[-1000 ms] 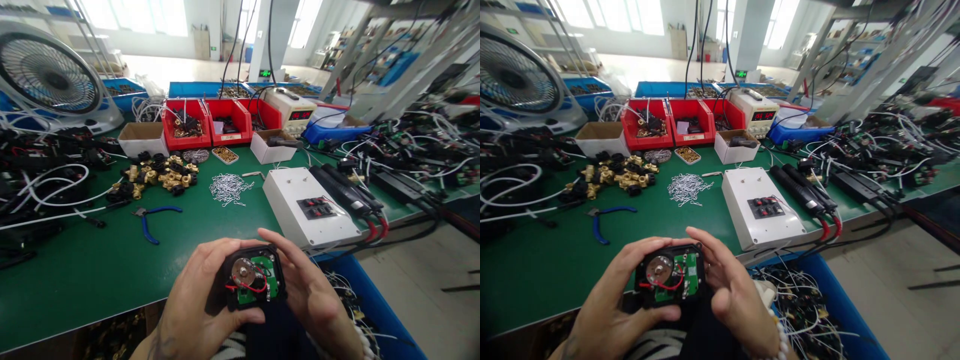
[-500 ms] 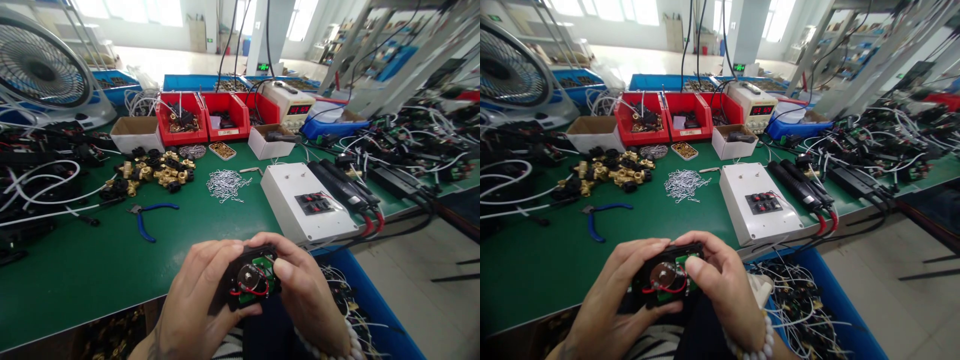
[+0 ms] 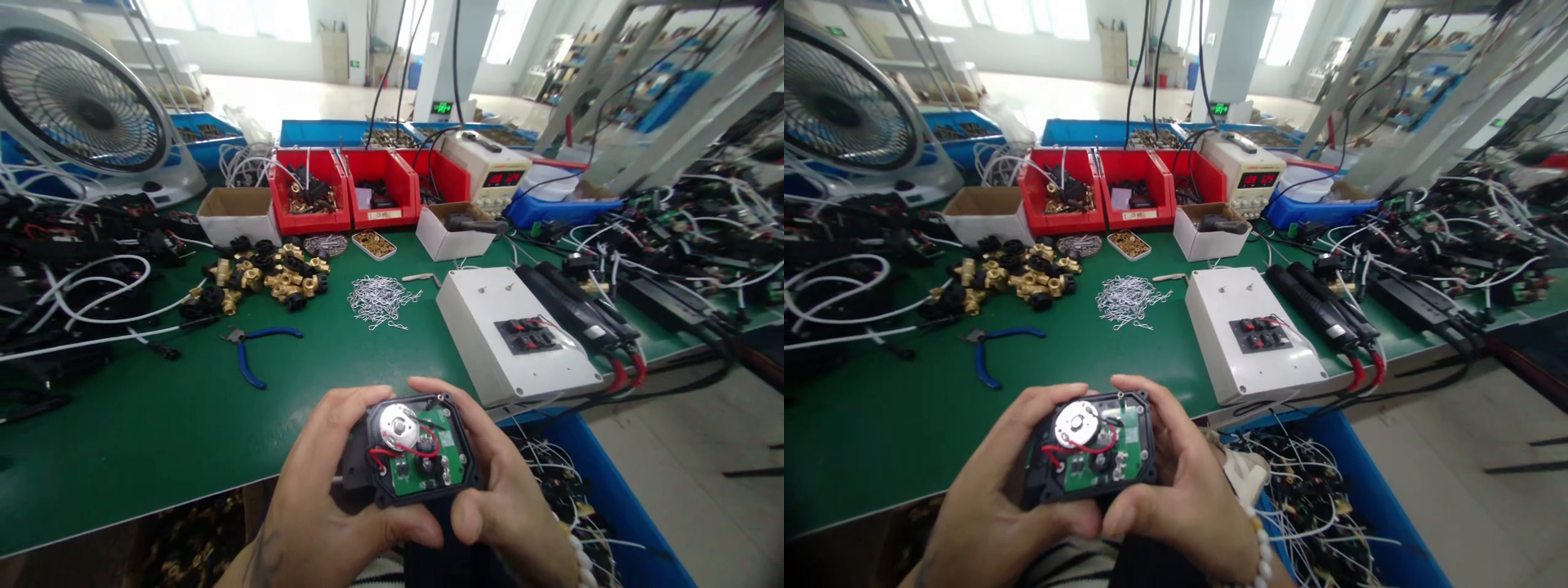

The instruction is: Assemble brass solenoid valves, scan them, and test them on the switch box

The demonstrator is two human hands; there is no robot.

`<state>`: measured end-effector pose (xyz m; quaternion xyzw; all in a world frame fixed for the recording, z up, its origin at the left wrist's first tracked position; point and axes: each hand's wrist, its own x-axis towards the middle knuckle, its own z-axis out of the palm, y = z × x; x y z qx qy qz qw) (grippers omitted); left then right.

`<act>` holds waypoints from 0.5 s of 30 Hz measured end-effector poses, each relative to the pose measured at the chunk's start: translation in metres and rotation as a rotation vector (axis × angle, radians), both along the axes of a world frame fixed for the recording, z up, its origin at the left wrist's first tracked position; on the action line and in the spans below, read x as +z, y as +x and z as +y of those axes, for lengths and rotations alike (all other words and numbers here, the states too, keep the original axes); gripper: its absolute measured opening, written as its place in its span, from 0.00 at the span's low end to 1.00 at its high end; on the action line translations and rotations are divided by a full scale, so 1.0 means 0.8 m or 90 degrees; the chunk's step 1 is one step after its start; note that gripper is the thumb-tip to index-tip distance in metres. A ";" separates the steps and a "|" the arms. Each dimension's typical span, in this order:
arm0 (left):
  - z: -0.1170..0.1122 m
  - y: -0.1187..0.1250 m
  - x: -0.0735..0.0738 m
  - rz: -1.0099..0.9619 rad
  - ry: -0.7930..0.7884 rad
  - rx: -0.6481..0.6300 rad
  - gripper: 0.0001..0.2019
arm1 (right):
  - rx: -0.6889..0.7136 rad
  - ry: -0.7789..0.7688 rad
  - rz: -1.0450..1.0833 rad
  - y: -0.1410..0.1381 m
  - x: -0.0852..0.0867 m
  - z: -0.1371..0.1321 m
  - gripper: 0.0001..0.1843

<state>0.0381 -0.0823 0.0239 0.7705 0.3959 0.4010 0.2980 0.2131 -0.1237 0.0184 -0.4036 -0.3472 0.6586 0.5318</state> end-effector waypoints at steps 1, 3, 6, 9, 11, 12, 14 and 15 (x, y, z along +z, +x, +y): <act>0.000 0.000 0.000 -0.008 -0.005 0.000 0.29 | -0.002 0.000 0.000 -0.001 -0.001 0.000 0.45; 0.000 0.001 -0.001 -0.017 -0.016 -0.001 0.30 | -0.007 0.006 -0.004 -0.001 -0.002 0.001 0.44; 0.001 0.001 -0.002 -0.020 -0.030 -0.003 0.33 | -0.014 0.012 -0.017 -0.002 -0.002 0.004 0.44; 0.002 0.000 -0.001 -0.023 -0.032 -0.007 0.34 | -0.016 0.021 -0.035 -0.001 -0.002 0.004 0.44; 0.002 0.000 -0.001 -0.028 -0.030 -0.010 0.34 | -0.014 0.028 -0.041 -0.001 -0.003 0.004 0.44; 0.002 0.000 -0.002 -0.030 -0.031 -0.012 0.34 | -0.014 0.031 -0.042 -0.001 -0.003 0.003 0.44; 0.002 -0.001 -0.002 -0.034 -0.029 -0.015 0.34 | -0.015 0.032 -0.045 -0.001 -0.004 0.003 0.43; 0.002 -0.001 -0.003 -0.034 -0.028 -0.016 0.34 | -0.016 0.034 -0.046 0.000 -0.005 0.003 0.43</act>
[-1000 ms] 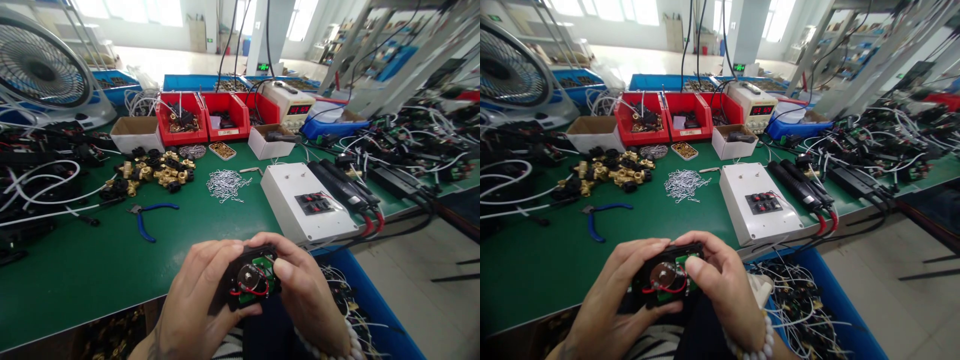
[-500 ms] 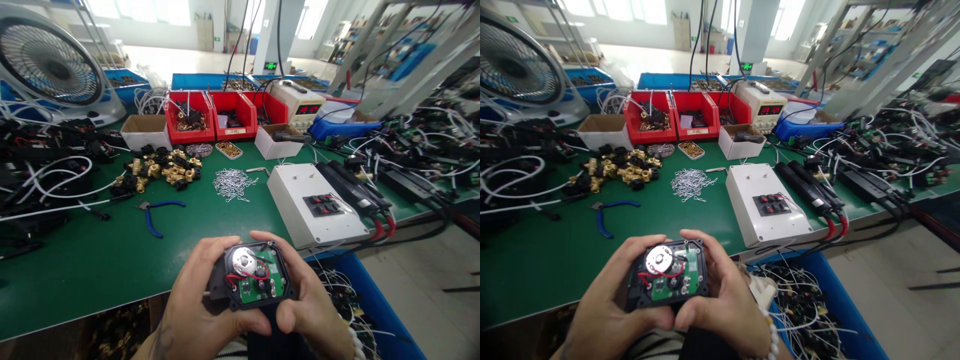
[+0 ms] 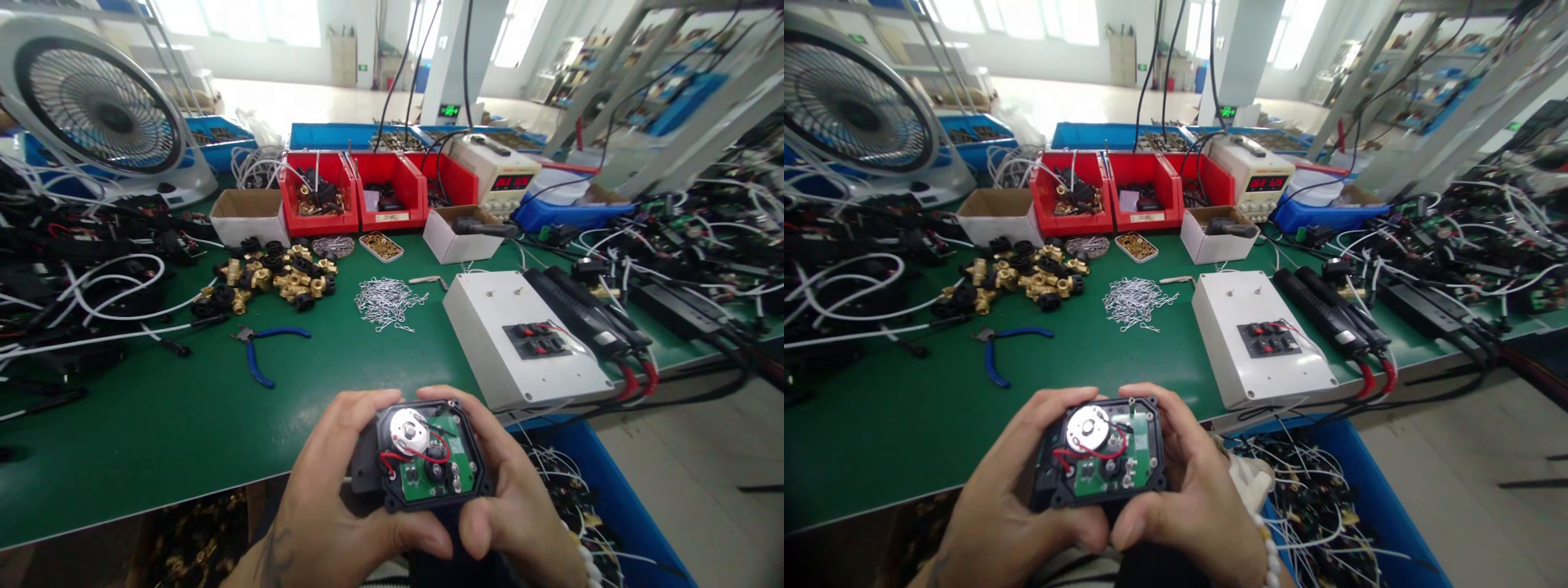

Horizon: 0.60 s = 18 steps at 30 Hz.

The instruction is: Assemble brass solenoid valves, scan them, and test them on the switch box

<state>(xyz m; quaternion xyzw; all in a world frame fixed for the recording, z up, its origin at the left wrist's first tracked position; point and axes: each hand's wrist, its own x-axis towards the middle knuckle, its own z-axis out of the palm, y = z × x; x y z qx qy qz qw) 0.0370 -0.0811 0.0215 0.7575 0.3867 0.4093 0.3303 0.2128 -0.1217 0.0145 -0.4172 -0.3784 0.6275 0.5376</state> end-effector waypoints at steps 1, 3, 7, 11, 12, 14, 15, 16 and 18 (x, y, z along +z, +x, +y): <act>0.000 0.000 -0.001 0.002 0.000 0.000 0.33 | -0.003 0.002 -0.002 0.000 -0.001 0.000 0.43; -0.001 0.000 -0.002 0.006 0.001 0.000 0.34 | -0.006 0.013 -0.006 0.001 -0.001 0.000 0.44; -0.002 0.000 -0.005 0.007 -0.002 -0.010 0.34 | -0.011 0.026 -0.008 0.001 -0.002 0.001 0.42; -0.002 -0.001 -0.010 0.009 0.007 -0.017 0.34 | -0.013 0.042 -0.011 0.000 0.000 0.001 0.40; -0.002 -0.002 -0.010 0.013 0.008 -0.023 0.35 | -0.013 0.055 -0.015 -0.001 0.000 0.001 0.40; 0.000 -0.005 -0.010 0.012 0.020 -0.051 0.35 | -0.020 0.089 -0.030 -0.001 0.000 0.001 0.39; 0.002 -0.007 -0.008 0.008 0.029 -0.068 0.34 | -0.025 0.107 -0.040 -0.001 -0.001 0.001 0.39; 0.003 -0.009 -0.006 0.000 0.045 -0.085 0.31 | -0.030 0.122 -0.050 -0.001 -0.002 0.001 0.39; 0.007 -0.013 -0.002 -0.002 0.083 -0.112 0.21 | -0.031 0.136 -0.070 0.001 -0.005 0.001 0.39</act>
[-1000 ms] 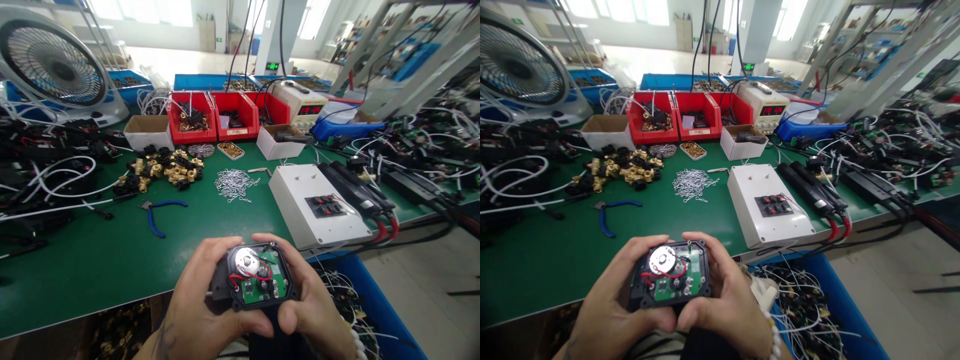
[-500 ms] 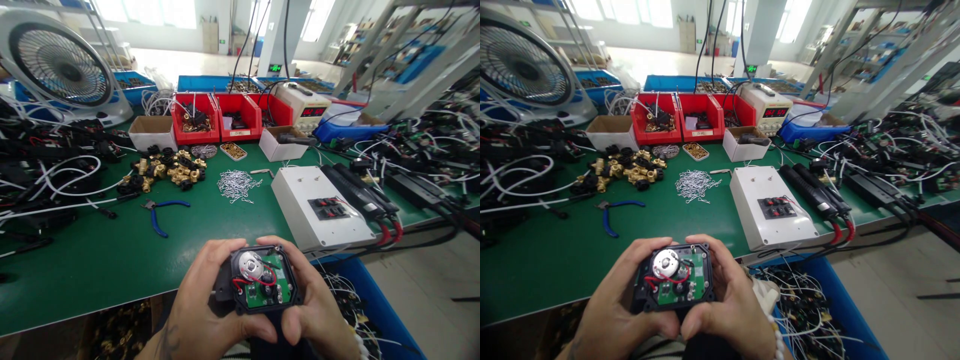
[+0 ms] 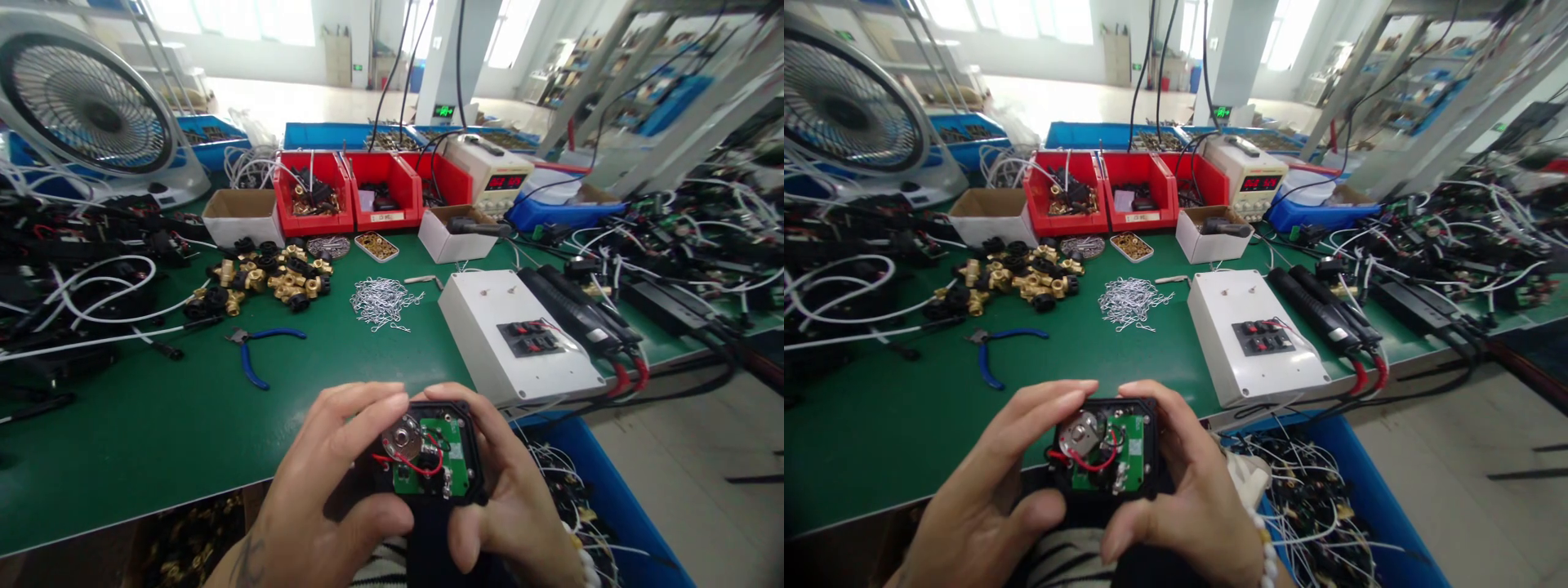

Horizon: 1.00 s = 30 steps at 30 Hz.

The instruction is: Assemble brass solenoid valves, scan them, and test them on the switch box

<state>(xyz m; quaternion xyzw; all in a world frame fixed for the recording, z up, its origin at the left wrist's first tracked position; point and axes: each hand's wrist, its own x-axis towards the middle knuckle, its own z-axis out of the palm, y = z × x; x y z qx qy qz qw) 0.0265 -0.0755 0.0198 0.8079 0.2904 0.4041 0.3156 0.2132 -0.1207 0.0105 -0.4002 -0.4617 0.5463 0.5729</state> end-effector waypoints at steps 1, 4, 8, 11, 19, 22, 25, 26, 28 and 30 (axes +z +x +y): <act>0.002 -0.002 0.002 0.006 0.018 -0.007 0.17 | 0.003 0.003 -0.010 0.001 -0.001 0.000 0.39; 0.005 -0.005 0.006 0.045 0.055 -0.019 0.14 | 0.017 0.010 -0.034 0.002 -0.004 -0.002 0.39; 0.003 0.001 0.012 0.046 0.032 0.016 0.08 | 0.027 0.025 -0.095 -0.004 0.001 -0.001 0.41; 0.004 0.010 0.020 0.033 -0.034 0.085 0.07 | 0.045 0.008 -0.128 -0.014 0.002 0.008 0.41; 0.100 -0.010 -0.009 0.289 0.006 0.268 0.12 | -0.045 -0.067 -0.229 -0.032 -0.044 0.068 0.26; 0.155 -0.025 -0.025 0.382 0.026 0.365 0.12 | -0.069 -0.091 -0.383 -0.033 -0.054 0.076 0.24; 0.190 -0.027 -0.037 0.473 0.027 0.436 0.14 | -0.085 -0.057 -0.525 -0.034 -0.057 0.073 0.24; 0.196 -0.024 -0.041 0.497 0.025 0.457 0.16 | -0.087 -0.040 -0.555 -0.034 -0.056 0.070 0.23; 0.201 -0.017 -0.049 0.524 0.020 0.494 0.19 | -0.090 -0.011 -0.586 -0.033 -0.055 0.066 0.22; 0.202 -0.012 -0.055 0.529 0.011 0.521 0.21 | -0.111 0.011 -0.589 -0.031 -0.053 0.062 0.22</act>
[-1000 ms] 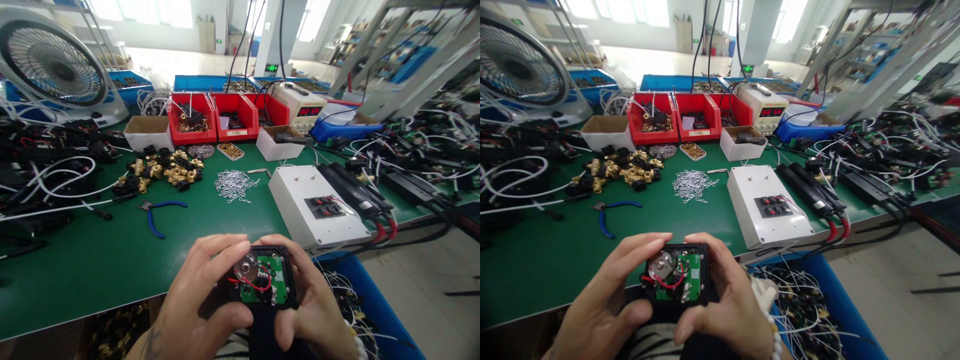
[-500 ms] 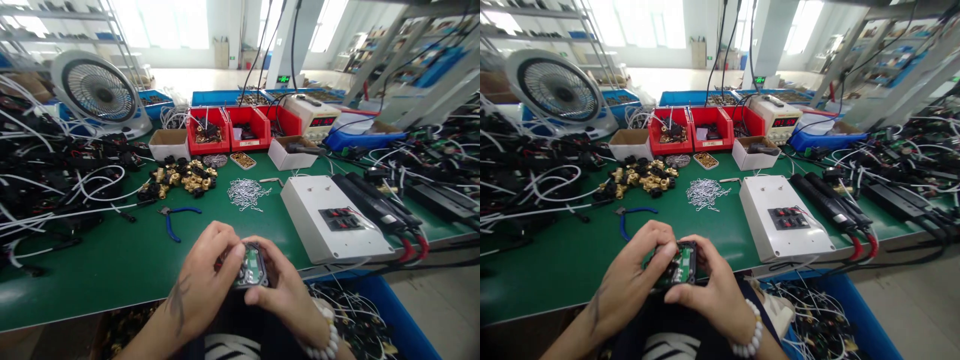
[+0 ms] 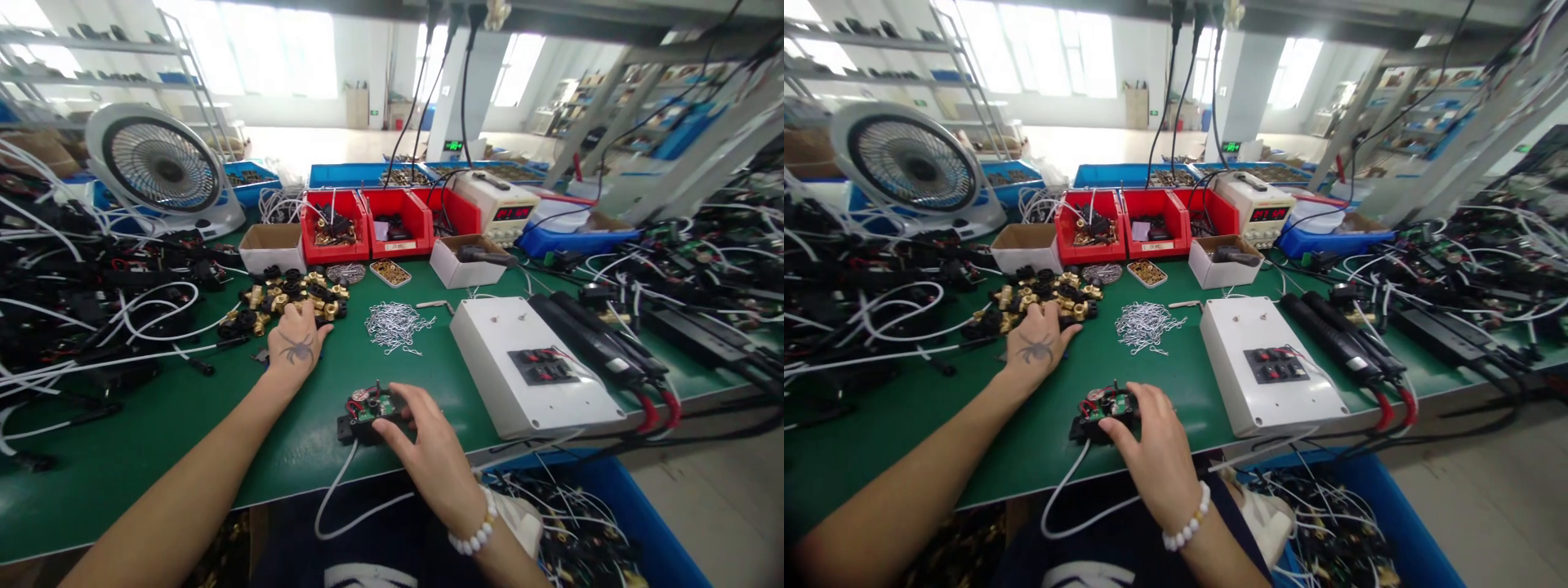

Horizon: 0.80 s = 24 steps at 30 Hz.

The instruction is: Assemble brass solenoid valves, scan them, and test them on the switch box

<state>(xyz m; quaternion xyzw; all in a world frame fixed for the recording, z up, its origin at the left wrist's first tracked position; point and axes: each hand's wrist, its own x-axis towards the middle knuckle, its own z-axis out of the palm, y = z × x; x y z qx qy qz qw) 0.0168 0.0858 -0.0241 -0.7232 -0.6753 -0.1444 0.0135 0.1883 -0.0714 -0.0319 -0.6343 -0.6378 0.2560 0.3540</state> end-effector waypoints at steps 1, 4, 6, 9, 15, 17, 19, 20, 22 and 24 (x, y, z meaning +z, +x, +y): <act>0.000 0.001 -0.002 -0.004 -0.002 0.008 0.21 | -0.008 0.018 0.003 0.002 0.001 -0.002 0.21; -0.001 -0.004 0.002 -0.033 -0.016 0.017 0.19 | -0.027 0.088 0.023 0.008 0.006 -0.008 0.18; -0.005 -0.011 0.011 -0.070 -0.022 0.024 0.19 | -0.030 0.148 0.049 0.010 0.010 -0.012 0.16; -0.032 -0.013 0.032 -0.146 -0.037 0.014 0.20 | -0.024 0.223 0.098 0.009 0.015 -0.018 0.16; -0.150 0.025 0.066 -0.521 -0.187 -0.241 0.18 | 0.036 0.187 0.240 0.000 0.021 -0.032 0.34; -0.175 0.037 0.072 -0.550 -0.193 -0.290 0.17 | 0.043 0.143 0.317 0.001 0.024 -0.037 0.29; -0.186 0.041 0.075 -0.535 -0.142 -0.317 0.16 | 0.045 0.093 0.430 0.003 0.028 -0.041 0.23; -0.187 0.042 0.076 -0.525 -0.105 -0.328 0.16 | 0.050 0.069 0.491 0.005 0.030 -0.042 0.22; -0.187 0.040 0.078 -0.511 -0.042 -0.350 0.14 | 0.066 0.034 0.592 0.006 0.035 -0.042 0.22; -0.187 0.037 0.079 -0.500 -0.003 -0.363 0.12 | 0.086 0.009 0.646 0.005 0.039 -0.042 0.23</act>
